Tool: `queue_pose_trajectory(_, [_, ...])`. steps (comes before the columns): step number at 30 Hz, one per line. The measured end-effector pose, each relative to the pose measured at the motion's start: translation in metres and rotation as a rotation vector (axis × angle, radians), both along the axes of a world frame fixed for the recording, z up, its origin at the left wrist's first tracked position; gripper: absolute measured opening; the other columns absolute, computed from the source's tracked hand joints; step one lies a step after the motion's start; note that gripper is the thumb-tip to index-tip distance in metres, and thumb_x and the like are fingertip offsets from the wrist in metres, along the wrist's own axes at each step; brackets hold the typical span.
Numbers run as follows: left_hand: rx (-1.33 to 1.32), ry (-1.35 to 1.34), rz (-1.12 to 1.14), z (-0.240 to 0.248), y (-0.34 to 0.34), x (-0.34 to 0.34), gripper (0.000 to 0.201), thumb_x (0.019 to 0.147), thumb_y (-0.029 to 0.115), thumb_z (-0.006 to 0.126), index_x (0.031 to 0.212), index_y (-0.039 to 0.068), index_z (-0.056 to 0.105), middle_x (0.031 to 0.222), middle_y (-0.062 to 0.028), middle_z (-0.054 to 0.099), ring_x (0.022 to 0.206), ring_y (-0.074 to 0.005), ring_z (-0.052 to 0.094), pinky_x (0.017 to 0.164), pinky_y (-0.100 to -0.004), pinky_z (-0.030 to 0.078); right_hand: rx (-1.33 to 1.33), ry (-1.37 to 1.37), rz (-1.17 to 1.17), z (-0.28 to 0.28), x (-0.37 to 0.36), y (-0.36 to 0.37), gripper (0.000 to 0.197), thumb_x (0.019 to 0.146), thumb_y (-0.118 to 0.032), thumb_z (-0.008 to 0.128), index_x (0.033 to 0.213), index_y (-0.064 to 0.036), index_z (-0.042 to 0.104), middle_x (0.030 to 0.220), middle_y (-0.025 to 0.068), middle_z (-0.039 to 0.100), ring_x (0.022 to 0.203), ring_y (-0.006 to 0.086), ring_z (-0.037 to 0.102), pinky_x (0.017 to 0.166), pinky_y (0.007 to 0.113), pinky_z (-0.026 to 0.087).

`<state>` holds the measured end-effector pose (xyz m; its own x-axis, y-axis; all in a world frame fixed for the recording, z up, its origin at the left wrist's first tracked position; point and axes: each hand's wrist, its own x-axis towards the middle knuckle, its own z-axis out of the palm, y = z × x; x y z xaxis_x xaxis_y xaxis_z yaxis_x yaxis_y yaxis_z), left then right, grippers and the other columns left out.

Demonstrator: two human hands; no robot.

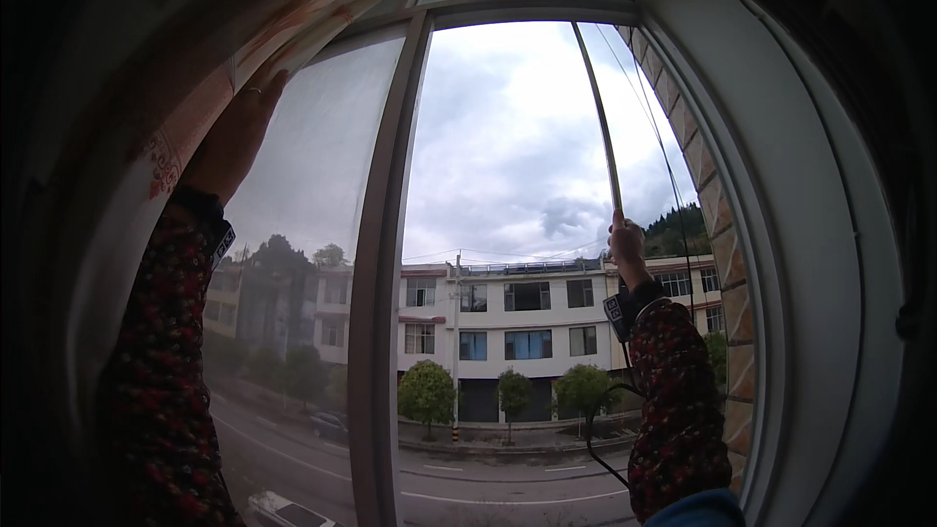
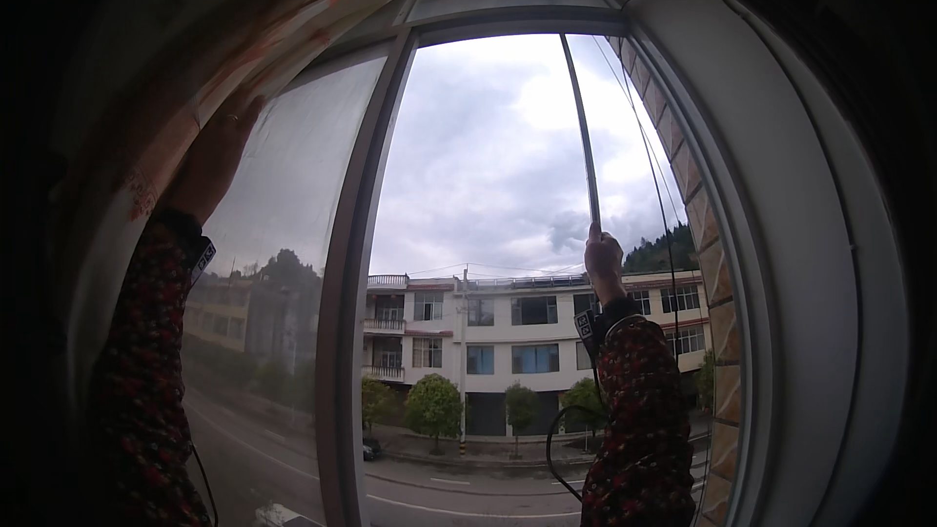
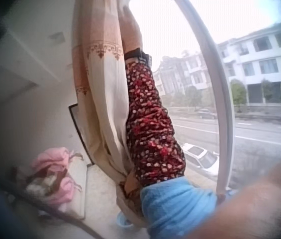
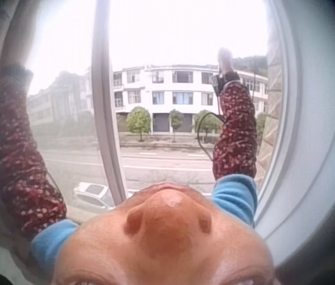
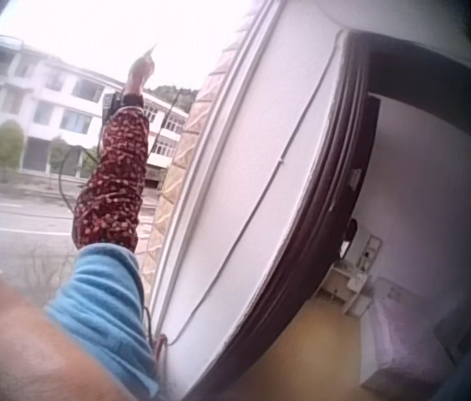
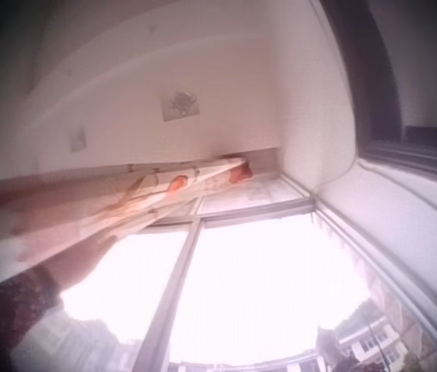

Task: The person cleans a large window using a long-handled squeegee. They repeatedly dip the squeegee into a bucket of water, wipe the glass in vertical strokes, and move the curtain aside to reach different sections of the window.

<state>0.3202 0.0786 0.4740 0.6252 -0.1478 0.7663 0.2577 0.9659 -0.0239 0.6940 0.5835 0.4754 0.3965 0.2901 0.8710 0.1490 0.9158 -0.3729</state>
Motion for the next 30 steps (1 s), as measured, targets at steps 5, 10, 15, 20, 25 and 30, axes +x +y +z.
queue_pose_trajectory(5, [-0.062,-0.085,-0.182,0.005,0.010,0.000,0.044,0.093,0.004,0.044,0.136,0.006,0.037,0.136,-0.0089,0.046,0.113,-0.0213,0.054,0.097,-0.0324,0.046,0.007,-0.026,0.198,-0.154,-0.019,0.024,0.048,0.096,-0.041,0.041,0.075,-0.0009,0.055,0.058,0.0073,0.052,0.057,0.0174,0.054,0.054,0.034,0.040])
queue_pose_trajectory(10, [-0.078,-0.009,-0.239,0.019,0.020,-0.010,0.045,0.087,-0.006,0.048,0.130,0.006,0.045,0.133,-0.0172,0.045,0.114,-0.0290,0.052,0.097,-0.0355,0.047,-0.112,0.065,0.540,-0.417,-0.045,-0.008,0.041,0.098,-0.039,0.043,0.072,-0.0076,0.047,0.056,-0.0022,0.041,0.049,0.0061,0.041,0.045,0.024,0.033])
queue_pose_trajectory(15, [-0.082,0.016,-0.224,0.026,0.019,-0.018,0.044,0.087,-0.006,0.048,0.129,0.006,0.045,0.131,-0.0167,0.047,0.117,-0.0306,0.050,0.099,-0.0379,0.045,-0.267,0.117,0.552,-0.550,-0.054,-0.024,0.034,0.096,-0.034,0.046,0.073,-0.0101,0.046,0.056,-0.0046,0.038,0.043,0.0047,0.037,0.038,0.022,0.027])
queue_pose_trajectory(20, [-0.097,-0.008,-0.210,0.021,0.017,-0.020,0.046,0.086,-0.007,0.048,0.130,0.005,0.043,0.134,-0.0169,0.044,0.117,-0.0315,0.049,0.097,-0.0368,0.046,-0.312,0.139,0.550,-0.493,-0.059,-0.018,0.032,0.097,-0.032,0.046,0.073,-0.0101,0.046,0.056,-0.0046,0.039,0.043,0.0047,0.038,0.038,0.021,0.027])
queue_pose_trajectory(25, [-0.109,0.014,-0.234,0.021,0.012,-0.025,0.049,0.085,-0.008,0.046,0.131,0.004,0.041,0.135,-0.0179,0.043,0.114,-0.0306,0.051,0.092,-0.0348,0.049,0.051,-0.054,0.122,-0.256,-0.039,0.015,0.047,0.098,-0.039,0.038,0.075,-0.0008,0.052,0.057,0.0118,0.049,0.053,0.0261,0.051,0.050,0.038,0.038])
queue_pose_trajectory(30, [-0.099,0.146,-0.261,0.018,0.011,-0.032,0.051,0.083,-0.010,0.046,0.132,0.004,0.041,0.135,-0.0185,0.042,0.104,-0.0286,0.055,0.087,-0.0348,0.051,0.111,-0.044,0.040,-0.219,-0.066,0.023,0.048,0.098,-0.040,0.038,0.075,0.0006,0.053,0.061,0.0174,0.053,0.061,0.0370,0.055,0.054,0.045,0.039])
